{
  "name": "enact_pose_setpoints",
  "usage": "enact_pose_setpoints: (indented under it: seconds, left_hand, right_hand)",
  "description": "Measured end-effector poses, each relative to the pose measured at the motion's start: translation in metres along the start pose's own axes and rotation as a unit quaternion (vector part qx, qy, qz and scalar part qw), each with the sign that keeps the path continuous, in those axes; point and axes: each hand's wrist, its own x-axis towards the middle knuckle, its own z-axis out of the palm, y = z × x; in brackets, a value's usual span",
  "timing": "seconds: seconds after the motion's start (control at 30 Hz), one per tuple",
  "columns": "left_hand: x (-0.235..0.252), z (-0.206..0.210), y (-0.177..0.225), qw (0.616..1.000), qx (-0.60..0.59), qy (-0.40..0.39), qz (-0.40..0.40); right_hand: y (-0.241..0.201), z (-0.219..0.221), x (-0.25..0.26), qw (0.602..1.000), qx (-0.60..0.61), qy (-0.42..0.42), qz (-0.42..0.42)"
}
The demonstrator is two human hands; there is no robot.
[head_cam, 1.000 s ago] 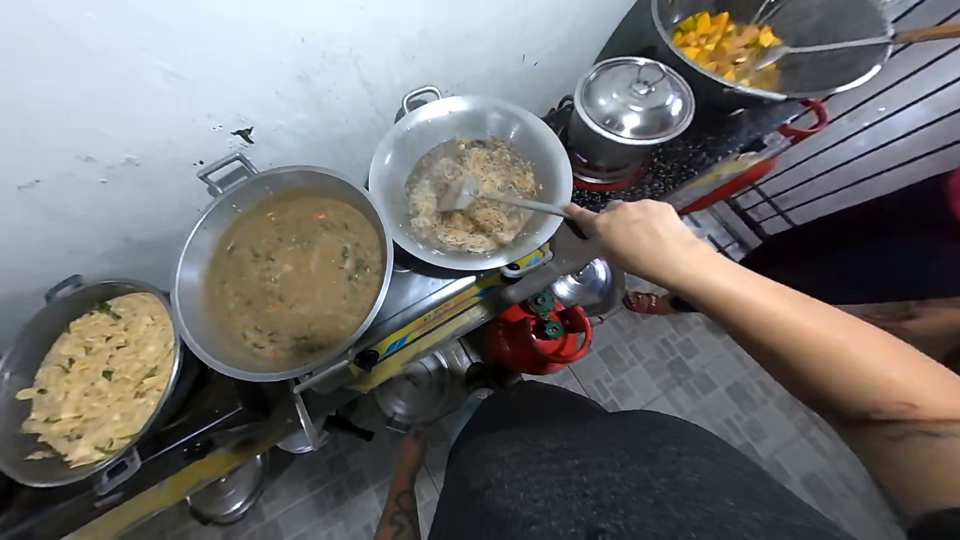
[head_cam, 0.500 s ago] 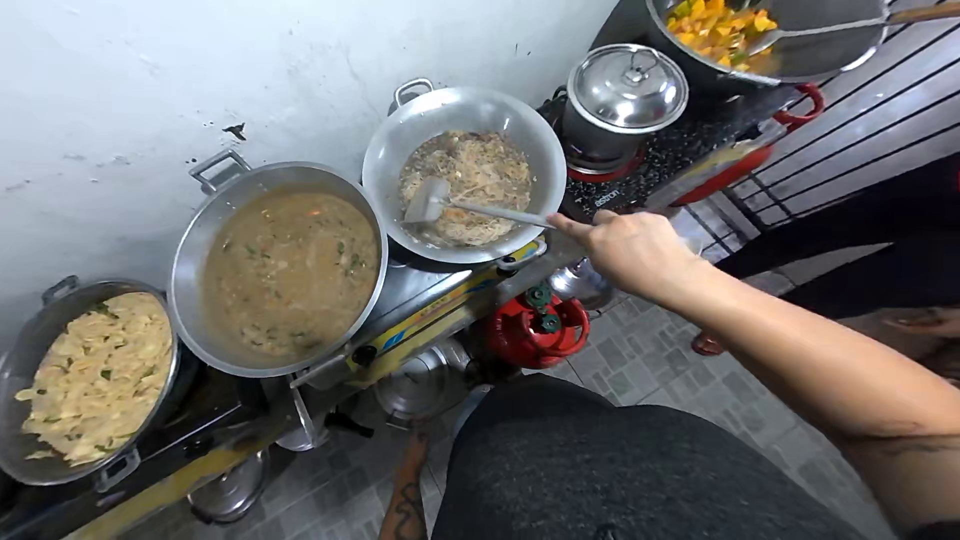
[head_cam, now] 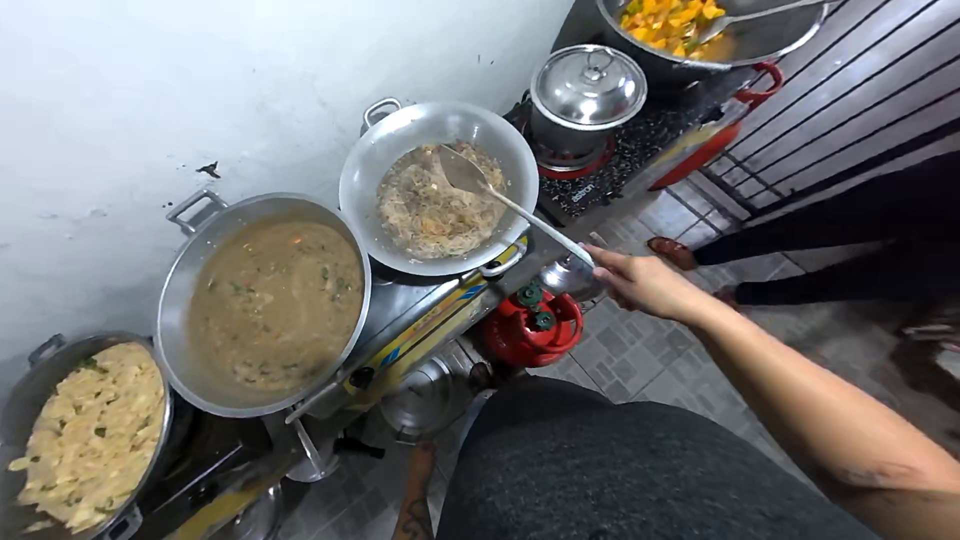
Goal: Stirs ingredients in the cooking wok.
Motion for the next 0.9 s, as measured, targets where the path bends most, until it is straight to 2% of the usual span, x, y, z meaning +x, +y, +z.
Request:
enact_pose_setpoints:
  seconds: [0.07,0.17,0.27,0.33,0.47,0.53,0.6,0.7,0.77,0.83,0.9]
  left_hand:
    - [0.003,-0.007,0.008,1.000,0.016,-0.003,0.016]
    - [-0.006,-0.017,0.033,0.999,0.015,-0.016,0.023]
    - [0.017,-0.020,0.025,0.998,0.053,-0.022,0.040]
    - [0.015,-0.027,0.034,0.995,0.085,-0.022,0.047]
    - [-0.033,-0.051,0.096,0.996,0.087,-0.028,0.003]
    - [-0.043,-0.053,0.110,0.997,0.075,-0.015,0.003]
    - [-0.046,-0.051,0.114,0.994,0.104,-0.007,0.023]
    - [-0.073,-0.043,0.145,0.983,0.166,-0.016,0.080]
    - [-0.100,-0.038,0.182,0.979,0.118,-0.003,0.166]
    - [-0.132,-0.034,0.224,0.956,0.042,0.066,0.282]
    - [-0.155,-0.039,0.273,0.924,-0.006,0.147,0.354]
  right_hand:
    - [0.018,0.017,0.007,0.996,0.073,-0.011,0.040]
    - [0.023,0.024,0.002,0.990,0.112,-0.024,0.088]
    - [0.021,0.015,-0.004,0.984,0.153,-0.021,0.085]
    - [0.014,0.002,-0.004,0.989,0.138,-0.013,0.046]
    - [-0.015,-0.029,0.006,0.993,-0.040,0.069,-0.090]
    - [-0.032,-0.043,0.012,0.978,-0.163,0.069,-0.107]
    - [-0.048,-0.057,0.015,0.958,-0.271,0.042,-0.084]
    - [-0.056,-0.070,0.013,0.936,-0.345,0.025,-0.065]
    - [-0.050,-0.080,0.010,0.936,-0.339,0.047,-0.087]
    - [-0.044,-0.086,0.003,0.938,-0.324,0.065,-0.108]
    - [-0.042,-0.091,-0.002,0.937,-0.310,0.083,-0.135]
